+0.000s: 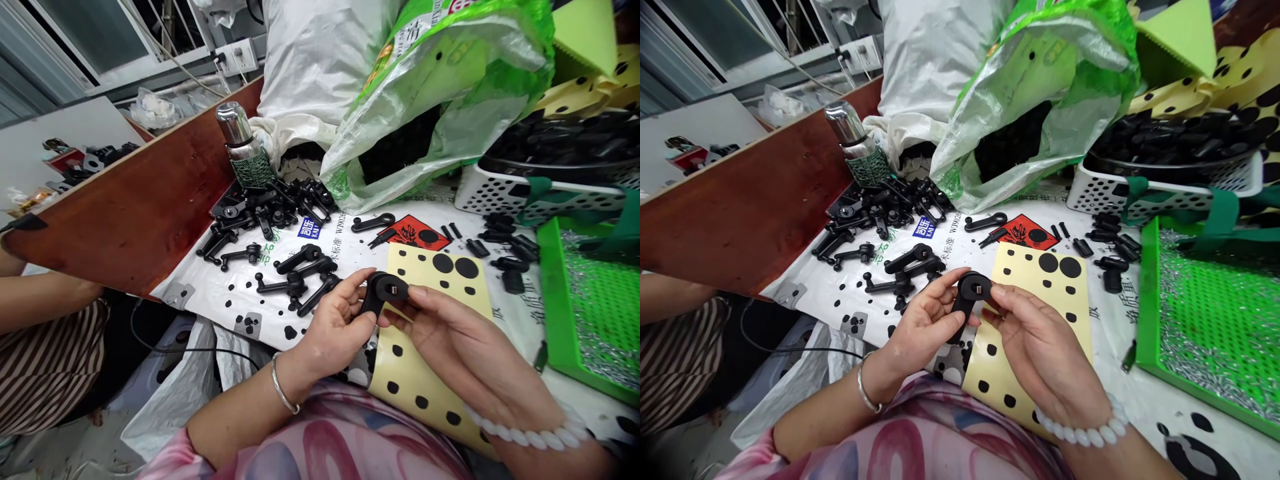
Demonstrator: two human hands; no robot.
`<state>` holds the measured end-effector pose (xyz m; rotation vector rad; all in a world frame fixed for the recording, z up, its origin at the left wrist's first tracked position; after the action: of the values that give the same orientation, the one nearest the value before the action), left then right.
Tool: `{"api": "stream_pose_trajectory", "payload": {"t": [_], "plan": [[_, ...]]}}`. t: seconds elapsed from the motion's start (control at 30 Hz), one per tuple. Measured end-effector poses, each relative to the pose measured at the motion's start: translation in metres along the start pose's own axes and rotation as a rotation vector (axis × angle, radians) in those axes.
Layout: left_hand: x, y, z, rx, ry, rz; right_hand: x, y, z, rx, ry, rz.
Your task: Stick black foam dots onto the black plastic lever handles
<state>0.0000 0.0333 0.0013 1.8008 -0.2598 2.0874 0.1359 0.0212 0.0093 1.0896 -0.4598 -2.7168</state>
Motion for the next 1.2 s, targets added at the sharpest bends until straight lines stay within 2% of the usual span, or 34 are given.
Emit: {"api": "stream_pose_trajectory", "payload": {"t": [0.63, 0.77, 1.2], "plan": [[-0.004, -0.001, 0.002, 0.031, -0.079, 0.005, 0.004, -0.002, -0.001, -0.007, 0.038, -0.03], [-0.001, -0.001, 0.004, 0.071, -0.076, 0.004, 0.006, -0.002, -0.002, -0.026, 0.043, -0.039], [-0.004, -0.008, 0.002, 0.248, -0.19, 0.047, 0.013, -0.005, -0.003, 0.044, 0.027, -0.077]]}}
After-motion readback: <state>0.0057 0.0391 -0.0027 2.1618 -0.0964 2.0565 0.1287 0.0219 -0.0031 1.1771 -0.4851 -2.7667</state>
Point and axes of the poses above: each hand's wrist, its own y-axis away from the middle knuckle, its own z-axis out of the palm, x = y × z, the point moved 2 cm from there along -y, towards the middle knuckle, and after that the axes turned 10 degrees about -y, right-handed, at the moved point
